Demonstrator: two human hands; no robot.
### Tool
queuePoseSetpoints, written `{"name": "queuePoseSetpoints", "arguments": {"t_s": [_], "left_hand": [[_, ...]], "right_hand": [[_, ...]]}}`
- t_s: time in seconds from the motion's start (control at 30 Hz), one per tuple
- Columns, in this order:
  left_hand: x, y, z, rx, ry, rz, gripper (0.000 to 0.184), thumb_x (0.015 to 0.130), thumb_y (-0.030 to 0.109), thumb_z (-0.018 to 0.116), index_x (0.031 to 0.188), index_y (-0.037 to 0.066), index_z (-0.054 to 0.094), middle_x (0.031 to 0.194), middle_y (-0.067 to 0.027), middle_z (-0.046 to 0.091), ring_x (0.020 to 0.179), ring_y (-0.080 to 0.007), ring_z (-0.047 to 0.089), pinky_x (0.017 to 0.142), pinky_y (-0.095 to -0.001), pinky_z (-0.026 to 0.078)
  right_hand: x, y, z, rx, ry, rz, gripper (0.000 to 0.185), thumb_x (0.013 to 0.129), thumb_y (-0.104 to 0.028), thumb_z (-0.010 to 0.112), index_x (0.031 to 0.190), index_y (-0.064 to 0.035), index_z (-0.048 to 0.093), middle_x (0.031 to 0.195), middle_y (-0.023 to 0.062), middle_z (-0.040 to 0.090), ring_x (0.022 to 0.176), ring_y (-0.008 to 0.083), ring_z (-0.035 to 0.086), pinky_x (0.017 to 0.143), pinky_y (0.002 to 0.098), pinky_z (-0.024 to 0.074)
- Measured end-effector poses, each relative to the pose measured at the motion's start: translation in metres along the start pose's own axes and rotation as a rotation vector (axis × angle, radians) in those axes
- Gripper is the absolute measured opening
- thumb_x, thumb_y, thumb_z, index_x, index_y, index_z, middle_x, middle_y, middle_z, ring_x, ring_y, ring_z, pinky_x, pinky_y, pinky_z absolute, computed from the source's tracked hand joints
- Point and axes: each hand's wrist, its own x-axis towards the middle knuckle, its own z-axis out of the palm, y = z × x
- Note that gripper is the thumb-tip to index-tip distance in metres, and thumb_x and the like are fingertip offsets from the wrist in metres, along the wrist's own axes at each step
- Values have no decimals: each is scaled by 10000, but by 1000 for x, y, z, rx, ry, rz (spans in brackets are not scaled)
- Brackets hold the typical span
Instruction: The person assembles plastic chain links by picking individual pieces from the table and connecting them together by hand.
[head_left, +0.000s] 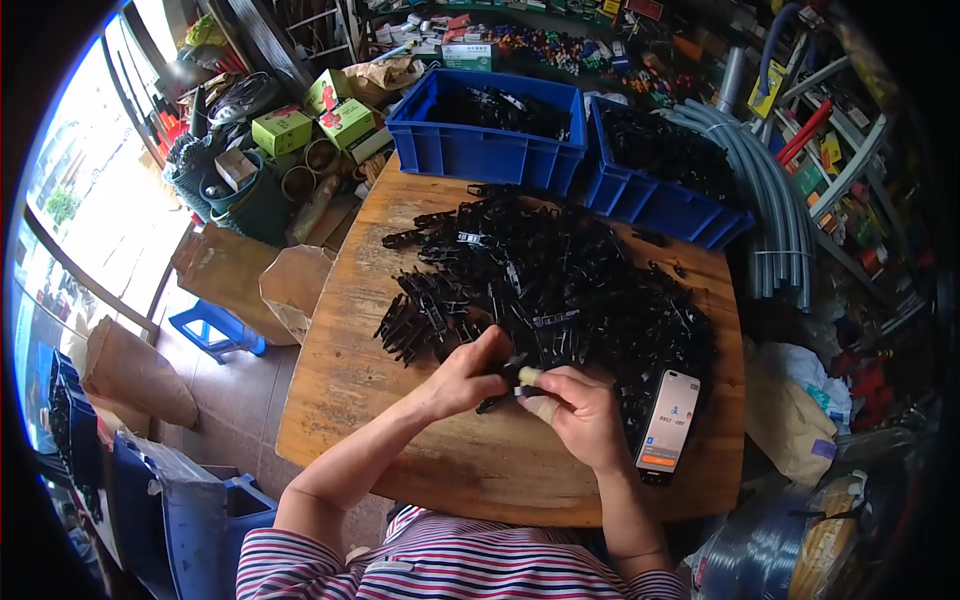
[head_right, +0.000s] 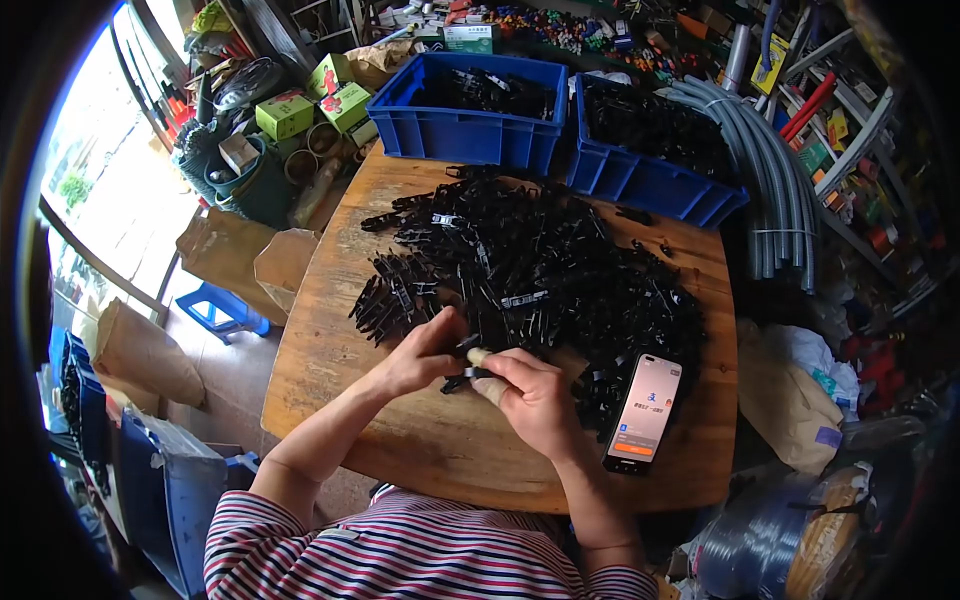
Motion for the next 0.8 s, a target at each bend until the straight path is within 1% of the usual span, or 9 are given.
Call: {"name": "queuePoseSetpoints", "arguments": {"t_s": [0.03,0.13,0.17,0.27,0.37,0.47,0.57,0.67,0.8], "left_hand": [[-2,7,6,249,107,117,343,737,93,704,1005,10,506,858,-78,559,804,-137,566,681,-311,455],[-1,3,15,542,185,201,271,725,142,732,911,12,585,806,-121,583,727,-246,616,629,-330,471],[-1,8,19,580,251,190,229,709,186,755,826,30,633,784,-122,603,681,-318,609,579,-358,478],[-2,7,20,679,243,229,269,737,249,722,846,38,596,741,-113,576,681,-316,604,584,-389,480],[-4,9,21,764,216,271,272,709,241,722,850,43,600,727,-95,572,669,-304,608,584,-385,485],[-6,8,21,800,236,299,267,678,229,721,837,54,597,717,-88,567,662,-294,611,575,-377,483],[-9,9,21,877,213,307,255,671,236,718,821,72,593,710,-78,571,654,-283,615,561,-368,486],[-12,8,19,923,158,347,250,659,246,714,806,87,590,699,-69,575,642,-271,618,548,-366,490],[-16,9,26,914,206,338,255,645,259,715,795,91,596,696,-65,582,636,-264,625,539,-375,496]], "right_hand": [[0,1,-3,-39,27,-26,216,784,34,678,995,44,636,887,104,665,786,153,657,677,247,533],[-6,9,-1,22,139,38,191,793,-2,688,966,60,637,850,105,660,729,153,667,641,238,539],[-7,10,0,22,141,32,173,805,-9,677,952,67,627,844,110,658,704,169,679,621,236,555],[-9,10,3,-1,170,-1,165,795,1,683,933,66,619,823,110,656,686,165,676,593,232,549],[-9,10,4,-50,155,-8,172,786,1,692,927,63,614,809,116,654,673,168,677,564,229,543],[-10,10,3,-115,128,5,207,775,-32,708,941,45,612,785,119,652,615,162,662,512,235,527],[-9,11,1,-375,87,-159,227,775,-73,716,949,31,613,766,117,629,575,192,636,483,266,494],[-8,10,-2,-179,-47,-25,220,786,-95,706,948,22,614,760,116,610,571,223,613,488,299,476],[-10,8,6,-189,20,-87,209,807,-107,687,960,16,615,766,116,609,579,229,606,502,314,475]]}}
